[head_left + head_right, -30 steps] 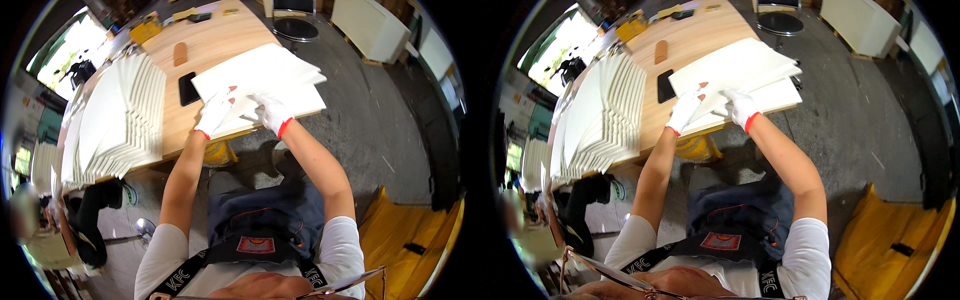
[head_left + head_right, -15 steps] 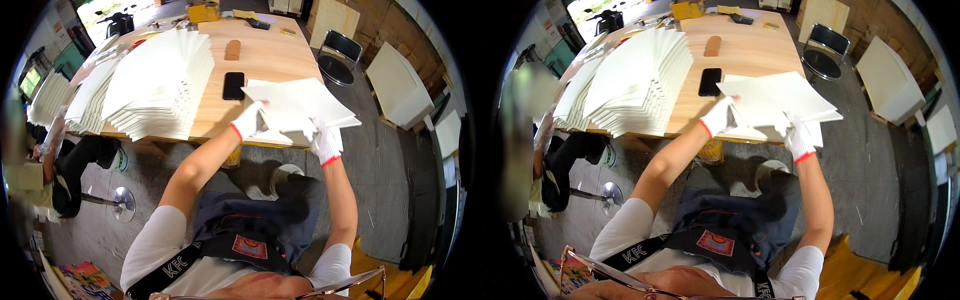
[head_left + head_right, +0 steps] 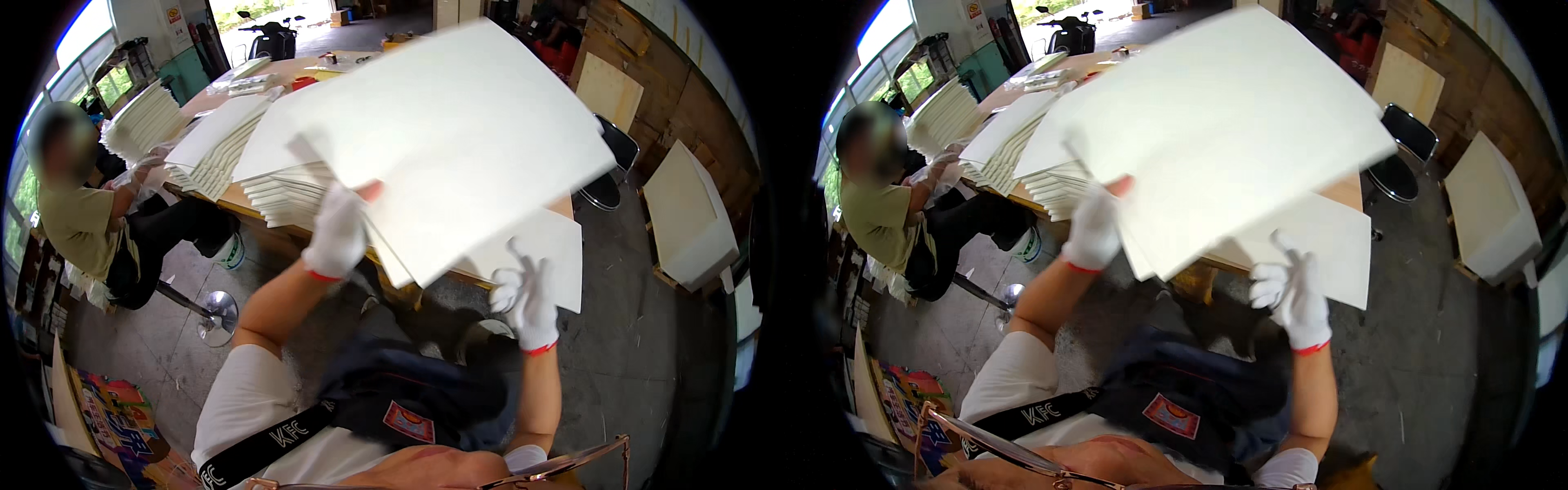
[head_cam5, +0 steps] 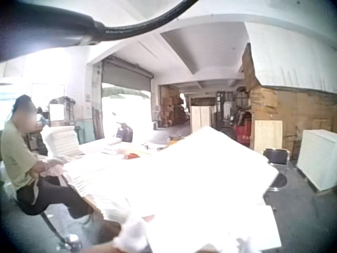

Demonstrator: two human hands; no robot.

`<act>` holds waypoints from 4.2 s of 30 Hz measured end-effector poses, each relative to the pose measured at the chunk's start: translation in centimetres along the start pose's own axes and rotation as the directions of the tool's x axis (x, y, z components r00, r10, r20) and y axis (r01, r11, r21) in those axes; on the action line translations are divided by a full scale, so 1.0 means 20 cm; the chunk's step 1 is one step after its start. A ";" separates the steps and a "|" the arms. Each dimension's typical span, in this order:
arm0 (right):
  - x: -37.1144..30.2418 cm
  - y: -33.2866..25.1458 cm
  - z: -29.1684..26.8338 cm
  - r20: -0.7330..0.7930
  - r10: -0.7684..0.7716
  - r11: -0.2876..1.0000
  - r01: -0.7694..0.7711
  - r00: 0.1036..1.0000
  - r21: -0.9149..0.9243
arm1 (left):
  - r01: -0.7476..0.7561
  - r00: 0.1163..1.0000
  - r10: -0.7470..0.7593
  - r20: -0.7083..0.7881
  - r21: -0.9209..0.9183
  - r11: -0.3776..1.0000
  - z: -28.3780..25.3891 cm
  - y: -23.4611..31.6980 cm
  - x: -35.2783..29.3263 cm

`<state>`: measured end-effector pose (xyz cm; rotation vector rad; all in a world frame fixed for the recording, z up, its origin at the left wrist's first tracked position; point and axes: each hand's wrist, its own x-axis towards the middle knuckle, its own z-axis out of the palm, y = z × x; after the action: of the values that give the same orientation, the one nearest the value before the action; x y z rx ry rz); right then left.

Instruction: The person stacks white paper sheets on a table, places them into clear plastic packaging, and seals the packages using a handheld heat sealer. The person repeats this process for multiple stacks of paper.

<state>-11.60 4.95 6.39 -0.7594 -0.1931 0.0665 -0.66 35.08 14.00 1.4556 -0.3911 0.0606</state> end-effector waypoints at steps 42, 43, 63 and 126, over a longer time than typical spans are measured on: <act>-0.55 0.57 -0.37 -0.240 0.378 0.908 -0.308 0.894 0.285 | 0.163 0.965 -0.257 -0.057 -0.636 0.754 -0.60 0.01 0.25; -0.55 0.57 -0.37 -0.235 0.380 0.905 -0.308 0.895 0.292 | 0.147 0.961 -0.261 -0.086 -0.643 0.751 -0.60 0.02 0.22; -0.68 0.73 -0.13 -0.342 0.453 0.891 -0.417 0.823 0.178 | 0.100 0.873 -0.465 -0.149 -0.877 0.469 -0.57 -0.35 -0.37; -0.09 -0.86 -1.13 -0.797 -0.337 0.789 -0.311 0.502 -0.530 | -0.222 0.829 -0.249 0.500 0.704 0.674 0.74 -0.61 0.33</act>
<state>-9.06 -22.99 1.98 -1.3810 0.8386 -0.4434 5.65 17.95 5.18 2.3108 -0.9238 -0.2718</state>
